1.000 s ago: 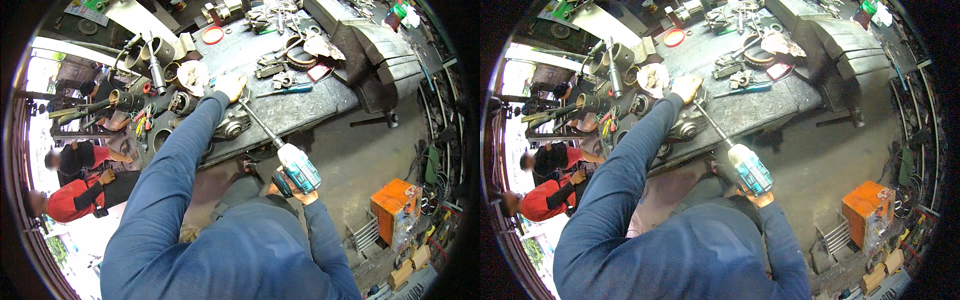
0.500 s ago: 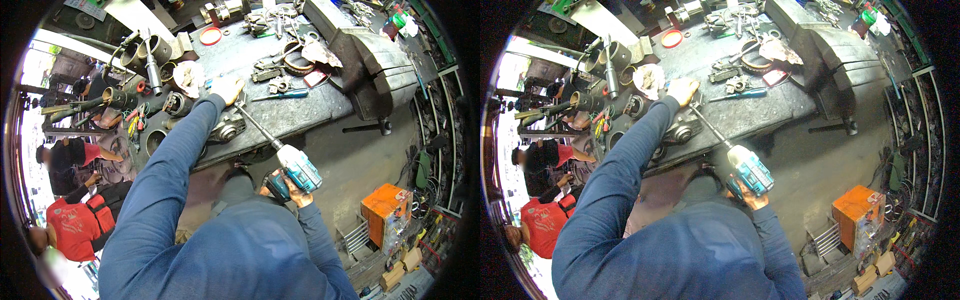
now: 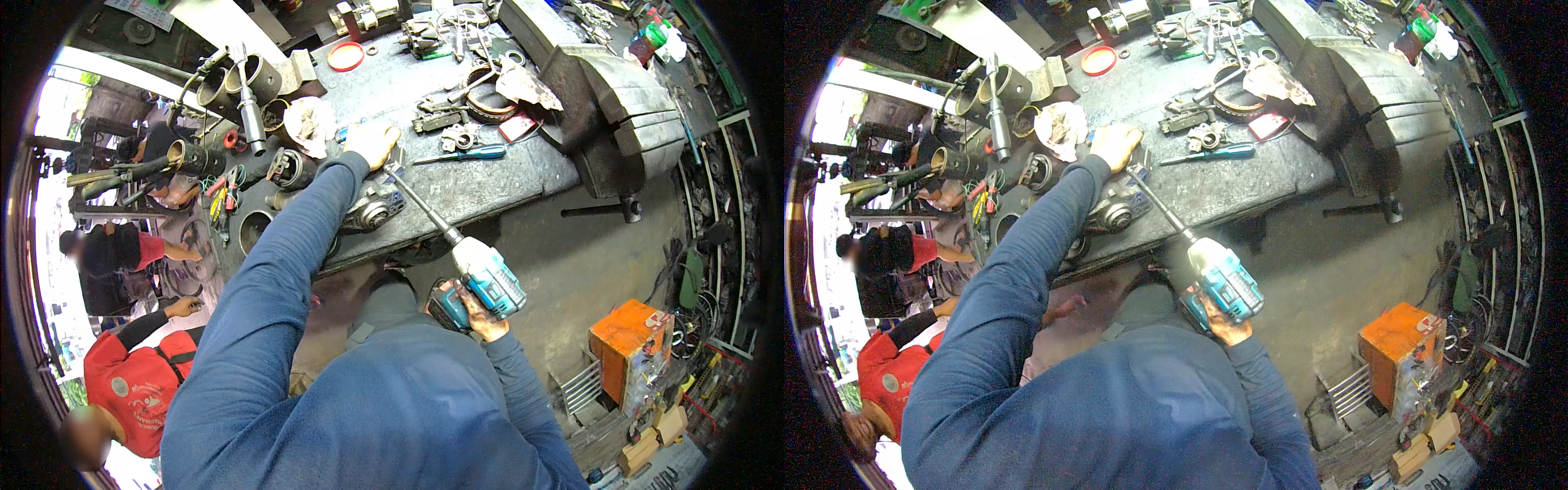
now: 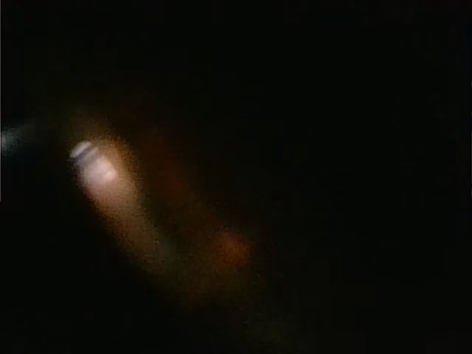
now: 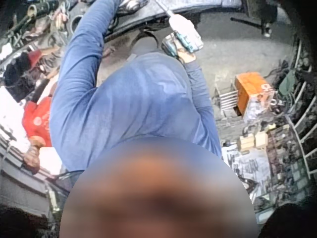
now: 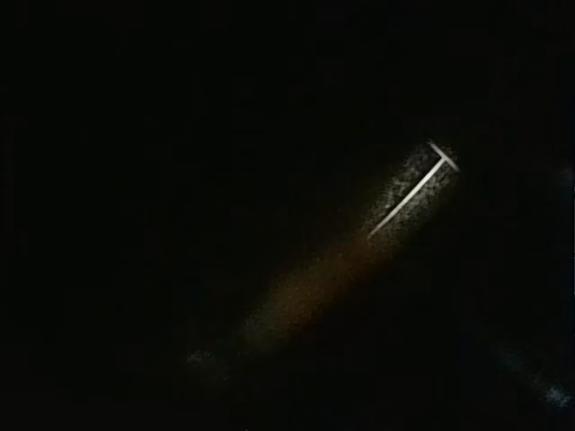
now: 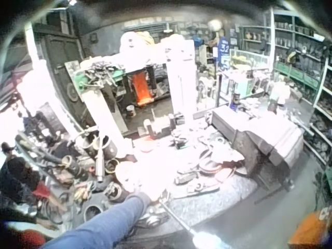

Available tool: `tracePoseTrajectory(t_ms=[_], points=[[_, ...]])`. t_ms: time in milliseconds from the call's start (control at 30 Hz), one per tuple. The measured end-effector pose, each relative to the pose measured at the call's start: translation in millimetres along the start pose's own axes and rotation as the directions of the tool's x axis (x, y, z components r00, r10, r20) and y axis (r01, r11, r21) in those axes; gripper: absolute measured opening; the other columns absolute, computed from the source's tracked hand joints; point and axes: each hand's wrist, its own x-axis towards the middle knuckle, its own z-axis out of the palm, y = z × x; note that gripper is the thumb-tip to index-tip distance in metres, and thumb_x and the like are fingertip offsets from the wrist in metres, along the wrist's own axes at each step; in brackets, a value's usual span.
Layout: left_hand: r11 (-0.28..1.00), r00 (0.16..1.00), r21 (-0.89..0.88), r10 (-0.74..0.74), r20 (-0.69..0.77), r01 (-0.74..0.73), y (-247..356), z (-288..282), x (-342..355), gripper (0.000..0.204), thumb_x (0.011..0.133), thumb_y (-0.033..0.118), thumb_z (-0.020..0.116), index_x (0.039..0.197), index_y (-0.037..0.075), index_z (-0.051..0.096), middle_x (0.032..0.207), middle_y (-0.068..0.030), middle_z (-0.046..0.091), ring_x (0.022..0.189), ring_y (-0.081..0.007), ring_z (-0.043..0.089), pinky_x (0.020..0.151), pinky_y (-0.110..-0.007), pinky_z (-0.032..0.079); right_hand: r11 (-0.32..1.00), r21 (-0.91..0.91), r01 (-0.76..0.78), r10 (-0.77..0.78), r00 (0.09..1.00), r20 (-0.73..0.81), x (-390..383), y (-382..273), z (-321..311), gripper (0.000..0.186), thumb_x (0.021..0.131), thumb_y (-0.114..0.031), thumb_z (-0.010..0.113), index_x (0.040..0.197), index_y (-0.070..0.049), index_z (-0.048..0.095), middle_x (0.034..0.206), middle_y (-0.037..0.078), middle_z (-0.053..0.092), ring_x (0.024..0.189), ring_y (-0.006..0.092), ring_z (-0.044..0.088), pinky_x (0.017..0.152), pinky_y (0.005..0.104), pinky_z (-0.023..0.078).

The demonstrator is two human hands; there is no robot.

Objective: The person disassembles a mechanical component using a cordless impact driver, then grinds a cylindrical part on a bench grinder. They use pliers to remove a small ring from the part and place the components on the workbench.

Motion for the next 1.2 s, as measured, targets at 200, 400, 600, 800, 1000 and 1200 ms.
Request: tracePoseTrajectory(t_ms=[200, 400, 600, 800, 1000, 1200], points=[[1.0, 1.0, -0.01, 0.007, -0.03, -0.007, -4.3, 4.8, 0.3, 0.022, 0.09, 0.02, 0.052, 0.109, 0.013, 0.062, 0.103, -0.0151, 0.068, 0.098, -0.0363, 0.066, 0.082, -0.049, 0.05, 0.775, -0.491, 0.397, -0.466, 0.885, -0.02, 0.4, 32.4, -3.0, 0.038, 0.089, -0.012, 0.072, 0.125, -0.023, 0.067, 0.122, 0.005, 0.067, 0.114, 0.03, 0.063, 0.097, 0.0486, 0.049], [1.0, 1.0, -0.013, 0.008, 0.006, -0.008, 0.2, -6.0, 2.3, 0.023, 0.092, 0.024, 0.051, 0.108, 0.013, 0.064, 0.1, -0.0166, 0.069, 0.097, -0.0365, 0.066, 0.081, -0.048, 0.051, 0.83, -0.433, 0.352, -0.417, 0.907, -0.061, 0.6, 43.4, 2.2, 0.043, 0.087, -0.011, 0.072, 0.126, -0.027, 0.066, 0.122, 0.005, 0.067, 0.113, 0.0307, 0.064, 0.096, 0.0481, 0.05], [0.995, 0.998, -0.092, -0.034, -0.047, 0.029, -7.9, 6.7, 5.6, 0.031, 0.101, 0.028, 0.046, 0.11, 0.009, 0.068, 0.105, -0.0177, 0.07, 0.097, -0.037, 0.066, 0.085, -0.046, 0.05, 0.768, -0.529, 0.361, -0.454, 0.889, -0.053, 0.7, 35.0, 8.5, 0.03, 0.089, -0.016, 0.071, 0.119, -0.023, 0.072, 0.117, 0.006, 0.07, 0.104, 0.03, 0.066, 0.089, 0.0453, 0.052], [0.737, 0.992, -0.676, -0.101, -0.07, 0.027, -26.5, -13.2, -15.9, 0.045, 0.094, 0.041, 0.061, 0.125, 0.008, 0.065, 0.114, -0.0159, 0.068, 0.108, -0.0264, 0.06, 0.1, -0.041, 0.044, 0.903, -0.31, 0.296, -0.353, 0.924, -0.146, -13.2, 40.6, 5.3, 0.037, 0.09, -0.018, 0.069, 0.126, -0.011, 0.066, 0.122, 0.012, 0.066, 0.109, 0.035, 0.063, 0.094, 0.047, 0.051], [0.966, 0.975, -0.155, -0.218, -0.054, 0.207, 58.8, -86.1, -89.4, 0.095, 0.066, 0.043, 0.086, 0.146, 0.013, 0.044, 0.148, -0.0243, 0.042, 0.135, -0.0407, 0.044, 0.112, -0.05, 0.037, 0.865, -0.463, 0.196, -0.259, 0.963, -0.076, -41.1, 89.1, 23.8, 0.037, 0.089, -0.016, 0.068, 0.125, -0.025, 0.07, 0.126, 0.002, 0.068, 0.116, 0.028, 0.063, 0.101, 0.0445, 0.049], [0.824, 0.813, 0.029, -0.564, 0.142, 0.566, 106.3, -79.5, -71.7, 0.121, 0.064, 0.047, 0.089, 0.158, 0.012, 0.02, 0.154, -0.0249, 0.036, 0.131, -0.0397, 0.051, 0.109, -0.051, 0.042, 0.998, -0.028, 0.061, -0.065, 0.978, -0.2, -31.3, 104.1, 46.9, 0.036, 0.087, -0.019, 0.073, 0.122, -0.017, 0.07, 0.123, 0.006, 0.07, 0.113, 0.0273, 0.066, 0.097, 0.0414, 0.052]])
